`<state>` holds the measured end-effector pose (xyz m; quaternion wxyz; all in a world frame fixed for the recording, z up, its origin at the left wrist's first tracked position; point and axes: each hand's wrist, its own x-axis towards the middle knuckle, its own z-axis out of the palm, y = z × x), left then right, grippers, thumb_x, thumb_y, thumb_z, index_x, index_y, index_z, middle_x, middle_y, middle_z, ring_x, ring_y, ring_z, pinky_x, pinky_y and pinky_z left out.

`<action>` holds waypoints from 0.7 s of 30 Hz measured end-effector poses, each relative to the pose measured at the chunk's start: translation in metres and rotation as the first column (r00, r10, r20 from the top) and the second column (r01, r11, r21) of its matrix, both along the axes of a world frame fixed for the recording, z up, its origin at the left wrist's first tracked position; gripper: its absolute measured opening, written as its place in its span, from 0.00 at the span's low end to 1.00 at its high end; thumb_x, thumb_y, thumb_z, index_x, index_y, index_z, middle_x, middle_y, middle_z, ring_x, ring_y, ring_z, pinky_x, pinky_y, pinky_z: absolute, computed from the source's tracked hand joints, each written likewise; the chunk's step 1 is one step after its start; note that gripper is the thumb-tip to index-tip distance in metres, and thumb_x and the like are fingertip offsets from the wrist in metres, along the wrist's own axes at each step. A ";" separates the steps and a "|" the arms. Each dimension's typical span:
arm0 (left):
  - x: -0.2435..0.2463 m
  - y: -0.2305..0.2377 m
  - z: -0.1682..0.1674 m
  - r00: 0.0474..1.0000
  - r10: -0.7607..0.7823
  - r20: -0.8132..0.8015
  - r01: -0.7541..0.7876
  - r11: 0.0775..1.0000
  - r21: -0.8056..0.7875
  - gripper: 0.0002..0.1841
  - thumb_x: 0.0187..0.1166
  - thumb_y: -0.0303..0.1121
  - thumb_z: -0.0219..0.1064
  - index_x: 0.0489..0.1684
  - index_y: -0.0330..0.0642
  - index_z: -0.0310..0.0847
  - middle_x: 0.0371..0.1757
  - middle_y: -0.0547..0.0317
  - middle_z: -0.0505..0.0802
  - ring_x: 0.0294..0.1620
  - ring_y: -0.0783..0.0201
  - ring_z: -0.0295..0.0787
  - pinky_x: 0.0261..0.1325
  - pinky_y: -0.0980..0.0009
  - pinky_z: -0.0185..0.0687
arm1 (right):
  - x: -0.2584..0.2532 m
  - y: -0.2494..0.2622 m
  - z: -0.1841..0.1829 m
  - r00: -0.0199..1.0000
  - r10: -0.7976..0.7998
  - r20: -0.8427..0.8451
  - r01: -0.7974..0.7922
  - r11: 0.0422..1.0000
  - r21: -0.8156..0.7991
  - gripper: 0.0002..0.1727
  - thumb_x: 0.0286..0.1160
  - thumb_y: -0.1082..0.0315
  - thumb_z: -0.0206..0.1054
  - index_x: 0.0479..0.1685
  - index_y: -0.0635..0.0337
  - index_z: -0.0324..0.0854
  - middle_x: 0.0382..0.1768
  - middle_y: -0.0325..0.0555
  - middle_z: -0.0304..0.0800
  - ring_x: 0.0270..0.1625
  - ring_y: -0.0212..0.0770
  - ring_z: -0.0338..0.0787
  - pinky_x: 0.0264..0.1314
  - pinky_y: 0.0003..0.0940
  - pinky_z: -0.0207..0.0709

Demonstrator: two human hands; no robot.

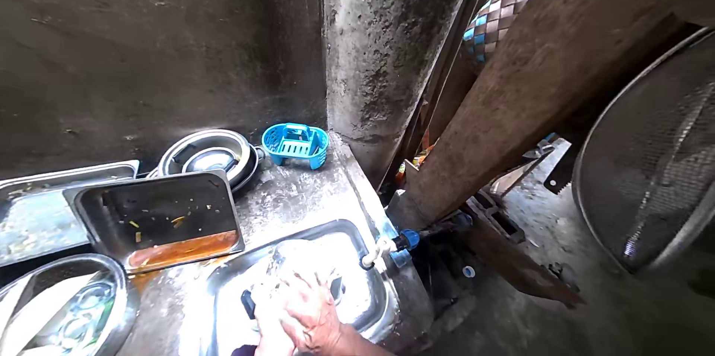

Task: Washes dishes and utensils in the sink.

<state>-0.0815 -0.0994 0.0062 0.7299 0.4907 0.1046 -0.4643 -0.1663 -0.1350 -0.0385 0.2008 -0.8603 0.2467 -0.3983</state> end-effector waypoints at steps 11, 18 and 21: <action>0.032 0.029 -0.005 0.989 0.046 -0.140 -0.081 0.964 -0.254 0.20 0.91 0.53 0.45 0.58 0.49 0.75 0.47 0.56 0.90 0.50 0.61 0.90 0.49 0.55 0.88 | -0.030 -0.043 0.003 0.868 -0.484 0.114 0.106 0.405 0.908 0.25 0.85 0.73 0.53 0.79 0.77 0.68 0.76 0.67 0.77 0.80 0.46 0.77 0.85 0.36 0.66; 0.027 0.054 -0.015 0.644 -0.398 0.653 0.321 0.916 0.242 0.14 0.76 0.25 0.60 0.50 0.18 0.74 0.37 0.59 0.87 0.41 0.80 0.84 0.54 0.77 0.83 | -0.015 -0.093 0.005 0.949 -0.179 -0.260 0.307 0.334 0.891 0.21 0.91 0.63 0.54 0.70 0.70 0.78 0.63 0.66 0.86 0.66 0.56 0.86 0.71 0.53 0.77; 0.021 0.054 -0.025 0.041 -0.548 0.835 0.526 0.722 0.448 0.24 0.70 0.40 0.77 0.45 0.19 0.85 0.39 0.43 0.95 0.44 0.63 0.94 0.57 0.63 0.88 | -0.023 -0.075 0.003 0.818 -0.034 -0.575 0.557 0.298 0.775 0.24 0.91 0.65 0.55 0.78 0.71 0.73 0.73 0.69 0.80 0.77 0.62 0.79 0.81 0.56 0.69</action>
